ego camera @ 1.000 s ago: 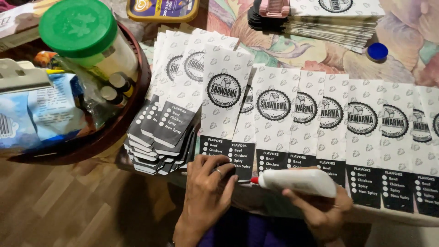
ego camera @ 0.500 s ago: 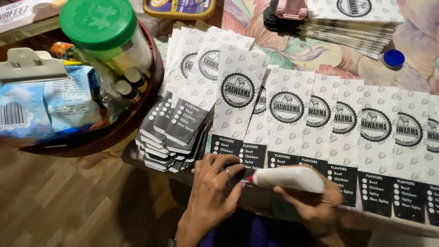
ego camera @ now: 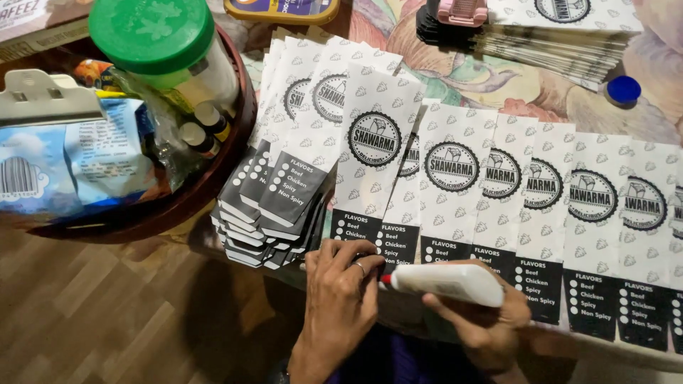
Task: The person is organizing and gluing paper sleeves for food packaging at a table.
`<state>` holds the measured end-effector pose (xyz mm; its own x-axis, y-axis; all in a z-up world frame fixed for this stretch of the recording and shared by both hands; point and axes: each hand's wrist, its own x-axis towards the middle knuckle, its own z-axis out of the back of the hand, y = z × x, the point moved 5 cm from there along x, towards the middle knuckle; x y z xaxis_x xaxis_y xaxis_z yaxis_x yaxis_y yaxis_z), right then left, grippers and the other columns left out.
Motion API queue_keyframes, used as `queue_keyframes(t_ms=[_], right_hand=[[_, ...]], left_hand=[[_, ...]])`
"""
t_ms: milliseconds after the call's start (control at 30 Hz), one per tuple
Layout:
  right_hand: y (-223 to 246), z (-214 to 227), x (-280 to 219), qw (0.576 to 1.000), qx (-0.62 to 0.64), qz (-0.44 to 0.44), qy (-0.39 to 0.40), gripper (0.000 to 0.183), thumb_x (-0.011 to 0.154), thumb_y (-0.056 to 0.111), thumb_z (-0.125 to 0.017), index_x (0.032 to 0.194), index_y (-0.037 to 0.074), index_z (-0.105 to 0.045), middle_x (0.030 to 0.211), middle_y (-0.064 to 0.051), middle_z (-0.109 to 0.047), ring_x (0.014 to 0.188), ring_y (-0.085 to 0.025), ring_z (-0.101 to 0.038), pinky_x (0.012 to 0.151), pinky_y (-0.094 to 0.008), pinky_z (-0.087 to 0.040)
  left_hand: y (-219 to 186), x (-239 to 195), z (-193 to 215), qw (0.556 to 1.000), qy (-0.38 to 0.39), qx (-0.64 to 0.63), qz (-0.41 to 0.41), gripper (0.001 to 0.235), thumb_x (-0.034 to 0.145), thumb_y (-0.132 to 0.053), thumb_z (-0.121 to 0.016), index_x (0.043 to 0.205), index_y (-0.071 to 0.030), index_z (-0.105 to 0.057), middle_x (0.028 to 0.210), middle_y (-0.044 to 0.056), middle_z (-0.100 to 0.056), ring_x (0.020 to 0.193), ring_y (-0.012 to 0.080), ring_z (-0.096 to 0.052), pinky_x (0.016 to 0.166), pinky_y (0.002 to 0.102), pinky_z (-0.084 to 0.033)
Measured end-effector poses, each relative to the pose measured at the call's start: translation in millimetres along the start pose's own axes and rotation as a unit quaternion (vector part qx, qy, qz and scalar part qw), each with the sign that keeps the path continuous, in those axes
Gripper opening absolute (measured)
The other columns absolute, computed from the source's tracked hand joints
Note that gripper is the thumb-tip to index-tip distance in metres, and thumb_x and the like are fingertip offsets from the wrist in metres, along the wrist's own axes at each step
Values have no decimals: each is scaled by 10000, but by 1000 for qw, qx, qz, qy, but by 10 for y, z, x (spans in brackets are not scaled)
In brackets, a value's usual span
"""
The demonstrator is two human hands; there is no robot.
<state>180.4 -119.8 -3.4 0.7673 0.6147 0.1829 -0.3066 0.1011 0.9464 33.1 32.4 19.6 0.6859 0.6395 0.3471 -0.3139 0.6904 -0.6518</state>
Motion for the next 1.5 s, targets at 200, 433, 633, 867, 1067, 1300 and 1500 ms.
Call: queue_keyframes(t_ms=[200,433,633,867,1067,1300,1500], right_hand=[[9,-1,-9,999,11,-7,29,368,676,65,-890,1012,0,-754,915,-73,-783,842,-130,-727,845,-221,-598],[-551,678,-331,970,-137,-75,-186,420,602,123,-966,817,-61,-655,789,-110,-635,754,-174,-613,675,-298,-543],[-631,507,-136,956,96,-276,-42,654,606,-367,-640,1232,-180,-601,1406,-305,-610,1227,-336,-609,1079,-415,-526],[-328,-146,-40,979,83,-186,-33,699,481,-281,-805,1150,-185,-630,1200,-283,-703,1114,-349,-695,947,-431,-639],[-75,-402,93,984,-113,138,11,382,615,146,-955,891,-19,-749,784,-54,-730,709,-108,-665,696,-242,-592],[-2,-799,197,994,9,71,81,360,640,-33,-868,938,-51,-666,897,-106,-653,839,-170,-639,790,-355,-626],[-185,-362,111,981,-145,129,15,433,596,188,-977,896,5,-724,825,-43,-727,729,-92,-635,714,-242,-564]], left_hand=[[-25,0,12,1000,7,13,-7,281,765,-10,-667,1026,-63,-760,1105,35,-707,1010,264,-569,804,429,-368],[-80,-39,181,993,-14,8,-115,532,671,192,-663,1188,65,-643,1221,187,-664,1020,347,-557,772,468,-441],[67,30,526,984,-92,102,-110,74,963,-24,-646,998,37,-668,1014,129,-685,816,301,-546,663,434,-432],[300,-39,445,994,-64,50,-72,118,879,-45,-761,962,23,-711,1059,122,-706,902,299,-578,716,421,-481],[372,-86,488,999,-29,-8,-37,264,812,-37,-714,1061,47,-705,1132,133,-683,1000,315,-566,812,440,-495],[362,-83,523,999,6,-24,-20,361,759,-13,-667,1115,40,-687,1166,140,-665,1052,307,-556,874,434,-502],[395,-105,506,999,-14,-29,-20,305,825,-76,-716,1108,36,-700,1166,142,-677,1041,307,-571,860,438,-495]])
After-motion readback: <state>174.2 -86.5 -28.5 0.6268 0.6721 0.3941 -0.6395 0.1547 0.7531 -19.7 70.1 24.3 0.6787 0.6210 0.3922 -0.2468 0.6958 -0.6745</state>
